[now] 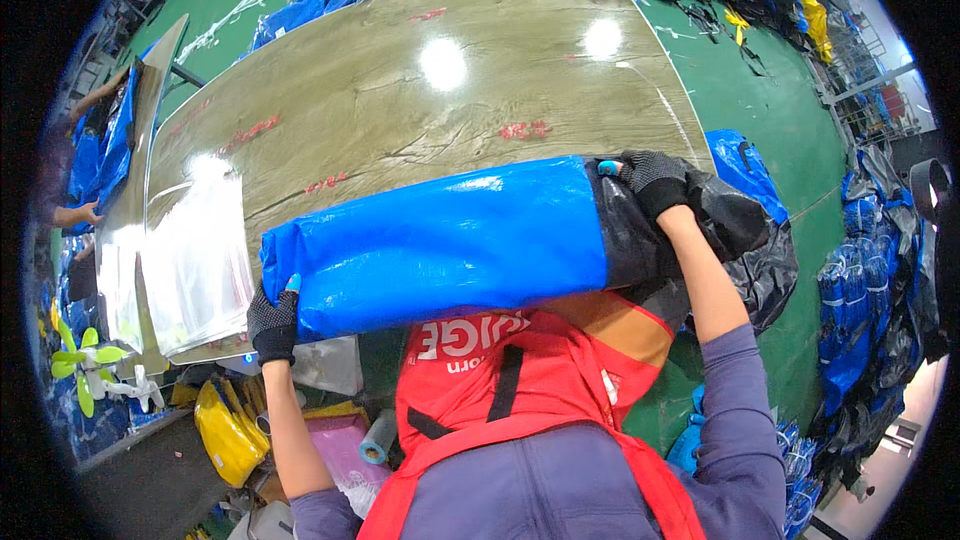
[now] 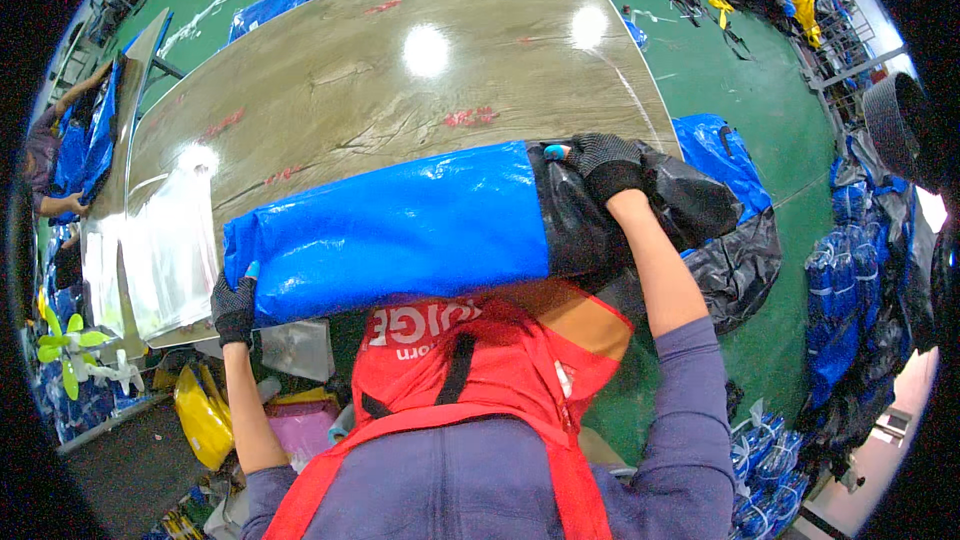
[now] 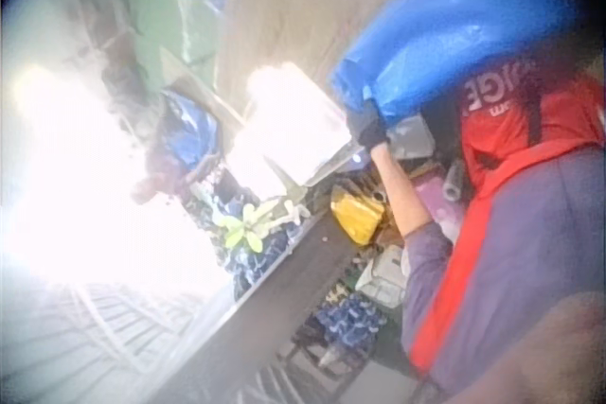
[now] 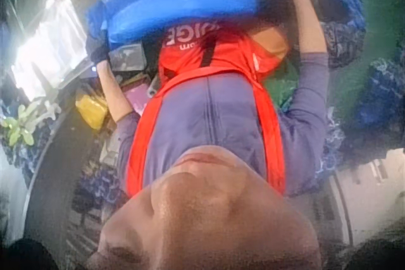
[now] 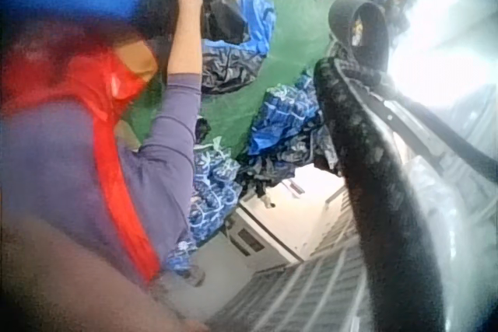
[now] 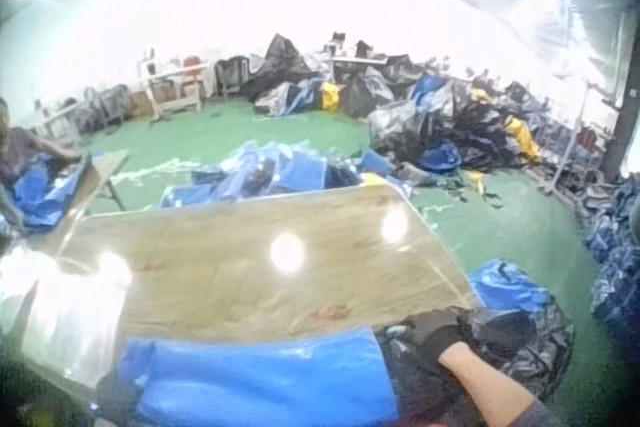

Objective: The person repeatedly folds blue and black soft goods, places them into clear plastic bags, and seals the bags. The process is repeated multiple times with similar items on a worktable in a factory setting.

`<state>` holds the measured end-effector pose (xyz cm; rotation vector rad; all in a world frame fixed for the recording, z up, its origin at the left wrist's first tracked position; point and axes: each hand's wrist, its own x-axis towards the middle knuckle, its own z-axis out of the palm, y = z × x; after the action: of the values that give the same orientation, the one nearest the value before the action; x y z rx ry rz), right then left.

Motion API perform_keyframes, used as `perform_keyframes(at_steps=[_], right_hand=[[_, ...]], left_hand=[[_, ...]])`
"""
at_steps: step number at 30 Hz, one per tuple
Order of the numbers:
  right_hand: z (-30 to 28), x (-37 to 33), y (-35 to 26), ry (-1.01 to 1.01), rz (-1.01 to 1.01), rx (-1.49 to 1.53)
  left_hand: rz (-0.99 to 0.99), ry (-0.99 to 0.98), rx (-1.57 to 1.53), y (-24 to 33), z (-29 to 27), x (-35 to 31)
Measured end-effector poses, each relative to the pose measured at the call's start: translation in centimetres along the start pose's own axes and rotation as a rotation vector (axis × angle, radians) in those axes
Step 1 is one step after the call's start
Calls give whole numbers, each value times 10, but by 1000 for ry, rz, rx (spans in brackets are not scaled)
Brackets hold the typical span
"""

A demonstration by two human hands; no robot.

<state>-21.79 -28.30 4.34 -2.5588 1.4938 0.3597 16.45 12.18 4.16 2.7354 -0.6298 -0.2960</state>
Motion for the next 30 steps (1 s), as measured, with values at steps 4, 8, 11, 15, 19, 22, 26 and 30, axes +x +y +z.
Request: perform_keyframes(at_steps=[4,8,11,15,19,22,26,30], right_hand=[[2,1,0,-25,-33,-15],[6,1,5,9,-33,-7],[7,-1,5,-1,-50,-11],[-5,-6,-11,15,-37,8],[-27,-33,-4,240,-109,-165],[-40,-71,47,430,-143,-221],[-31,-84,104,260,135,400],[6,-70,120,337,166,284]], left_hand=[[427,361,339,30,5,-7],[812,-87,417,52,26,-11],[562,-238,491,94,22,-14],[931,-33,55,207,31,-52],[1308,-260,-21,286,112,-99],[1263,-154,123,281,142,-99],[1386,-110,162,272,139,-95],[1410,-127,-11,314,143,-109]])
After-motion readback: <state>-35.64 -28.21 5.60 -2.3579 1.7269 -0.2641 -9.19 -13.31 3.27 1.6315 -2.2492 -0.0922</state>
